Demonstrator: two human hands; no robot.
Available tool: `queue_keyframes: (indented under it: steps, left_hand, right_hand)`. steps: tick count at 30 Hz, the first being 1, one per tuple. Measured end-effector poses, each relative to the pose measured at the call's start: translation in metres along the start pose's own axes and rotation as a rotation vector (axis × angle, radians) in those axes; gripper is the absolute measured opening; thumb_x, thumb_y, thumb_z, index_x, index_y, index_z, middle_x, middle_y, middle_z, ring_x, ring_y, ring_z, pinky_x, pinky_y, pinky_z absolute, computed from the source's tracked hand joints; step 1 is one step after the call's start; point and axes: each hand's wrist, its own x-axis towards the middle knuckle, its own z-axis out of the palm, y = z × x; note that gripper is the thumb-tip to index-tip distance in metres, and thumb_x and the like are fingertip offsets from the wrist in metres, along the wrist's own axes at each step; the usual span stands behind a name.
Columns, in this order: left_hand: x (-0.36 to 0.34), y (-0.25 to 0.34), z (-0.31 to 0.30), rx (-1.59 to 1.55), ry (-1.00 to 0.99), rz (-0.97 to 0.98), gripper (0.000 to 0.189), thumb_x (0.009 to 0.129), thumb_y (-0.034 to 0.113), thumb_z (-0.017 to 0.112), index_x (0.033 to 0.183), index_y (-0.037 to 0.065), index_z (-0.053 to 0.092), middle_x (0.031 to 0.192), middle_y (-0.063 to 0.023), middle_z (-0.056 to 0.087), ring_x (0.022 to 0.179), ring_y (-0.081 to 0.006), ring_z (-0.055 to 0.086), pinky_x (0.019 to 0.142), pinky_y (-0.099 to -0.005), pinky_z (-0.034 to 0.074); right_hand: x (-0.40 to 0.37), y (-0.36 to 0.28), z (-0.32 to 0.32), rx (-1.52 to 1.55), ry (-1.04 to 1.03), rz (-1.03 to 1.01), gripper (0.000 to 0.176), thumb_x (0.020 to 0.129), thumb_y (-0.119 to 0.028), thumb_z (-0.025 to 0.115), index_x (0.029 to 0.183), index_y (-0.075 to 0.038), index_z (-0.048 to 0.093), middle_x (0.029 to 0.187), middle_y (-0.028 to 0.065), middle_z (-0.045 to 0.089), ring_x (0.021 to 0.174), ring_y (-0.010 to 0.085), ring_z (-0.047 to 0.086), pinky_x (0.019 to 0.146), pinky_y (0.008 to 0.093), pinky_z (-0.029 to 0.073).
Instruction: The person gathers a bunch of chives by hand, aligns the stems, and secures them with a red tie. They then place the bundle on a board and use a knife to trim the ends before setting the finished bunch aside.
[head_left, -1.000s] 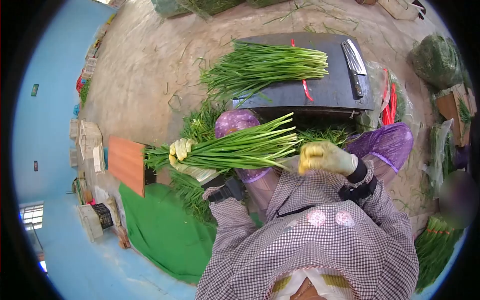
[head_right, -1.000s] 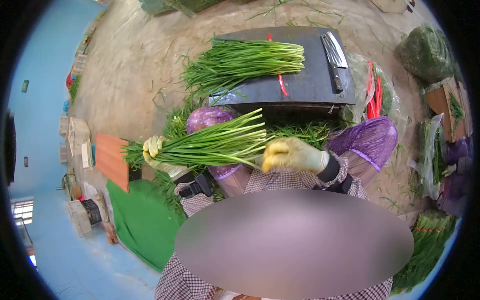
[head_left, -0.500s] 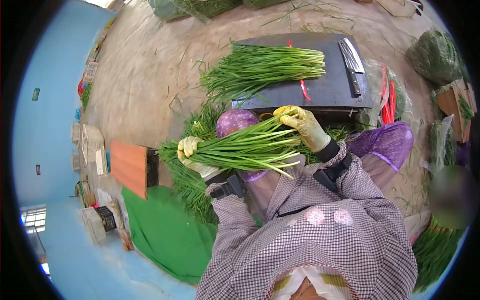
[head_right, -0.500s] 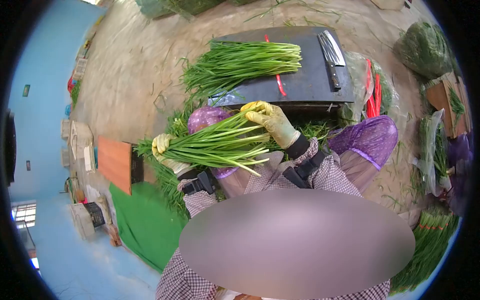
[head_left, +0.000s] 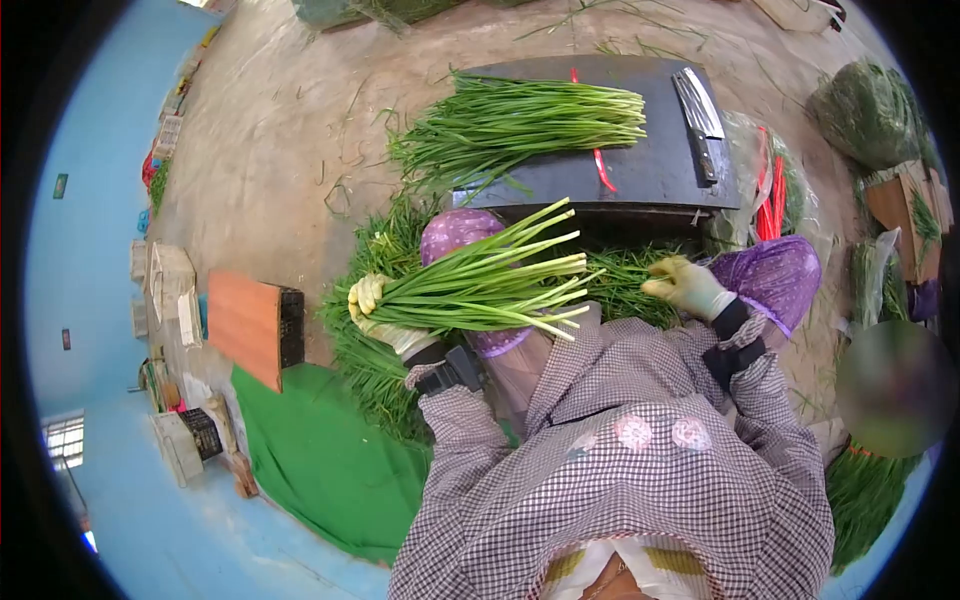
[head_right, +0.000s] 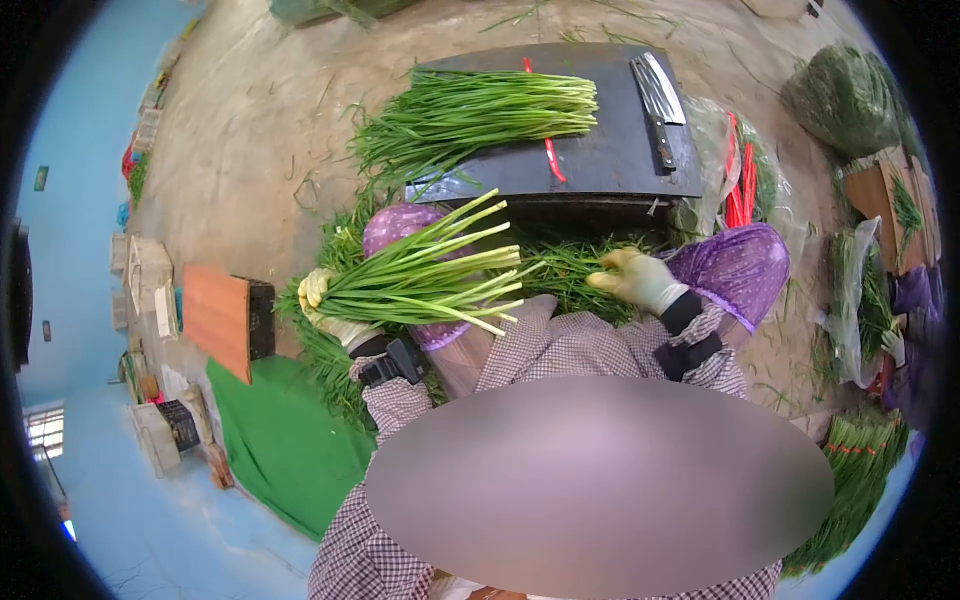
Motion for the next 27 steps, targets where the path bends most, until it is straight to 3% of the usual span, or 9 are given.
queue_keyframes:
  steps: [3, 6, 9, 12, 16, 24, 25, 26, 27]
  left_hand:
    - [-0.001, -0.005, -0.002, -0.003, 0.006, -0.005, 0.024, 0.094, 0.005, 0.045, 0.07, 0.01, 0.045, 0.063, 0.0003, 0.046, 0.06, -0.011, 0.046, 0.063, -0.0246, 0.041]
    - [0.0, -0.008, -0.001, 0.012, 0.02, 0.023, 0.017, 0.091, 0.006, 0.049, 0.074, 0.01, 0.047, 0.063, 0.0015, 0.044, 0.058, -0.01, 0.044, 0.061, -0.0242, 0.04]
    - [0.001, -0.006, -0.001, 0.052, 0.025, 0.035, 0.02, 0.092, 0.007, 0.048, 0.073, 0.011, 0.047, 0.063, 0.0018, 0.046, 0.059, -0.0104, 0.046, 0.062, -0.0248, 0.04]
    - [-0.001, -0.002, -0.006, 0.059, 0.062, 0.078, 0.015, 0.091, 0.008, 0.05, 0.076, 0.01, 0.05, 0.063, 0.0016, 0.047, 0.059, -0.0109, 0.046, 0.062, -0.0254, 0.04]
    - [-0.006, -0.002, -0.009, 0.011, 0.104, 0.093, 0.01, 0.09, 0.009, 0.052, 0.079, 0.008, 0.053, 0.064, 0.0012, 0.048, 0.059, -0.0115, 0.046, 0.062, -0.0268, 0.041]
    - [-0.005, 0.001, -0.006, 0.062, 0.049, 0.085, 0.01, 0.089, 0.01, 0.051, 0.08, 0.008, 0.055, 0.065, 0.0011, 0.049, 0.061, -0.0123, 0.047, 0.065, -0.0282, 0.042]
    - [-0.006, 0.001, -0.007, 0.081, 0.045, 0.096, 0.01, 0.089, 0.01, 0.051, 0.081, 0.008, 0.055, 0.065, 0.0011, 0.049, 0.061, -0.0124, 0.047, 0.066, -0.0283, 0.042]
    - [-0.007, 0.003, -0.008, 0.101, 0.058, 0.108, 0.01, 0.09, 0.011, 0.051, 0.081, 0.008, 0.055, 0.065, 0.001, 0.049, 0.062, -0.0126, 0.048, 0.066, -0.0285, 0.042]
    - [-0.007, 0.008, -0.01, 0.12, 0.07, 0.121, 0.01, 0.09, 0.011, 0.051, 0.082, 0.007, 0.055, 0.066, 0.0009, 0.05, 0.062, -0.0127, 0.048, 0.067, -0.0286, 0.042]
  right_hand:
    - [0.004, -0.068, 0.001, 0.789, -0.139, -0.224, 0.042, 0.095, -0.023, 0.068, 0.131, -0.004, 0.061, 0.124, 0.0134, 0.065, 0.116, 0.0222, 0.063, 0.1, 0.0351, 0.05]
    - [0.03, -0.103, 0.03, 1.113, -0.197, -0.377, 0.036, 0.098, -0.024, 0.065, 0.124, 0.001, 0.063, 0.116, 0.0105, 0.068, 0.102, 0.0168, 0.065, 0.093, 0.0312, 0.052]
    - [0.033, -0.113, 0.032, 1.275, -0.244, -0.147, 0.031, 0.099, -0.019, 0.064, 0.121, 0.002, 0.063, 0.108, 0.0057, 0.069, 0.098, 0.0139, 0.063, 0.088, 0.0283, 0.051]
    - [0.028, -0.121, 0.03, 1.308, -0.089, -0.068, 0.028, 0.099, -0.019, 0.063, 0.118, 0.002, 0.064, 0.104, 0.0044, 0.069, 0.093, 0.0121, 0.064, 0.085, 0.0255, 0.051]
    - [0.017, -0.14, 0.02, 1.294, -0.093, -0.114, 0.026, 0.098, -0.018, 0.063, 0.116, 0.001, 0.066, 0.103, 0.0039, 0.069, 0.094, 0.0117, 0.064, 0.088, 0.0276, 0.051]
    - [0.019, -0.139, 0.036, 1.621, -0.153, -0.049, 0.015, 0.097, -0.016, 0.063, 0.102, -0.002, 0.062, 0.096, 0.0045, 0.065, 0.09, 0.0134, 0.06, 0.084, 0.0289, 0.048]
    - [0.015, -0.133, 0.032, 1.711, -0.079, -0.068, 0.01, 0.096, -0.014, 0.061, 0.095, -0.005, 0.057, 0.089, 0.0026, 0.059, 0.084, 0.0123, 0.056, 0.081, 0.0289, 0.045]
    - [0.011, -0.121, 0.021, 1.752, 0.018, -0.24, 0.01, 0.096, -0.012, 0.06, 0.09, -0.006, 0.055, 0.086, 0.0018, 0.056, 0.08, 0.0122, 0.054, 0.078, 0.0276, 0.044]
    - [0.005, -0.096, 0.011, 1.646, 0.096, -0.275, 0.009, 0.095, -0.012, 0.06, 0.091, -0.004, 0.058, 0.087, 0.0031, 0.058, 0.082, 0.0134, 0.055, 0.079, 0.028, 0.045]
